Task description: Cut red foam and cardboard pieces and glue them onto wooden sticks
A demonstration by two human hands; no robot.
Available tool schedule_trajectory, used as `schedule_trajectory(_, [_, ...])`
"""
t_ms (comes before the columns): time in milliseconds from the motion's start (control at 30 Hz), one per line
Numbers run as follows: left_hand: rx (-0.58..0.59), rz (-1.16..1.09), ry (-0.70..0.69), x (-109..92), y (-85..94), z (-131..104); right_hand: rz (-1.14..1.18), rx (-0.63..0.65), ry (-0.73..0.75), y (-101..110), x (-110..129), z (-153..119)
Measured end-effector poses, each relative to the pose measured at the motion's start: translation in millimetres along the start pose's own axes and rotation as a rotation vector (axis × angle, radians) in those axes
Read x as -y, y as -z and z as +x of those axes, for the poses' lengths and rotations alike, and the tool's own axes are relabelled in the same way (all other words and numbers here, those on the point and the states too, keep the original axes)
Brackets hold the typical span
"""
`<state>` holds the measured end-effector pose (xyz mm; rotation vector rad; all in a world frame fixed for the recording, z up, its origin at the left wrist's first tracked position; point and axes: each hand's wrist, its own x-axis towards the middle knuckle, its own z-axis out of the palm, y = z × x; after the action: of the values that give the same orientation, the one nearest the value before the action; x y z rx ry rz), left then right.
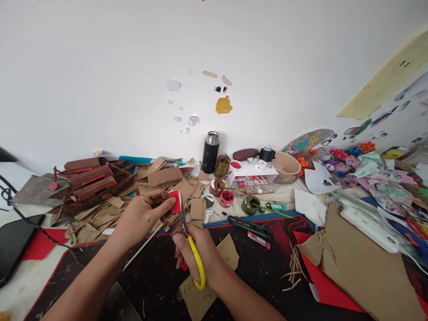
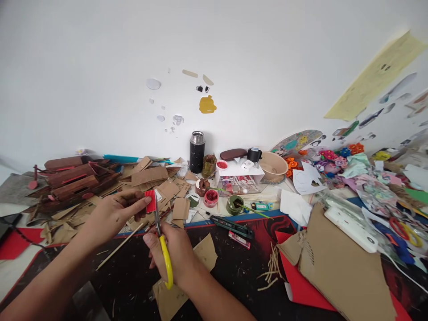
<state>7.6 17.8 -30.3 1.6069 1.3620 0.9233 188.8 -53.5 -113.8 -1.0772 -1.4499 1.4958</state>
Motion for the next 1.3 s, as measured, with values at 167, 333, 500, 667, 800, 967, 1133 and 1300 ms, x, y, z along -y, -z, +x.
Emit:
schedule_trajectory(167, [0.014, 0.007, -0.011, -4.3, 0.4, 0.0, -0.031, -0.001, -0.012, 0.7, 4.0, -0.6])
schedule_trajectory(333, [0.018, 0.046, 0.001, -2.2, 2.1, -0.7, -0.065, -0.013, -0.016, 1.2, 3.3, -0.7])
schedule_trajectory(500, [0.026, 0.059, -0.011, -2.0, 3.9, -1.5, -0.070, -0.023, -0.017, 1.1, 3.7, -0.2])
schedule_trajectory(667, [0.009, 0.044, -0.001, -1.8, 3.4, -0.7, -0.065, -0.023, -0.016, 0.9, 4.8, 0.1])
schedule_trajectory(800, [-0.002, 0.049, 0.004, -1.1, 2.6, -0.1, -0.062, -0.028, -0.013, 0.5, 3.7, -0.3])
schedule_trajectory(967, [0.017, 0.054, -0.002, -2.7, 2.2, -0.8, -0.071, -0.013, -0.007, 1.2, 4.8, -0.6])
schedule_trajectory(1133, [0.024, 0.050, 0.010, -3.1, 1.9, -0.7, -0.090, -0.024, 0.001, 1.0, 6.6, -1.2])
schedule_trajectory(1300, [0.032, 0.047, 0.010, -2.5, 1.4, -1.0, -0.093, -0.032, -0.021, 0.6, 7.5, -2.1])
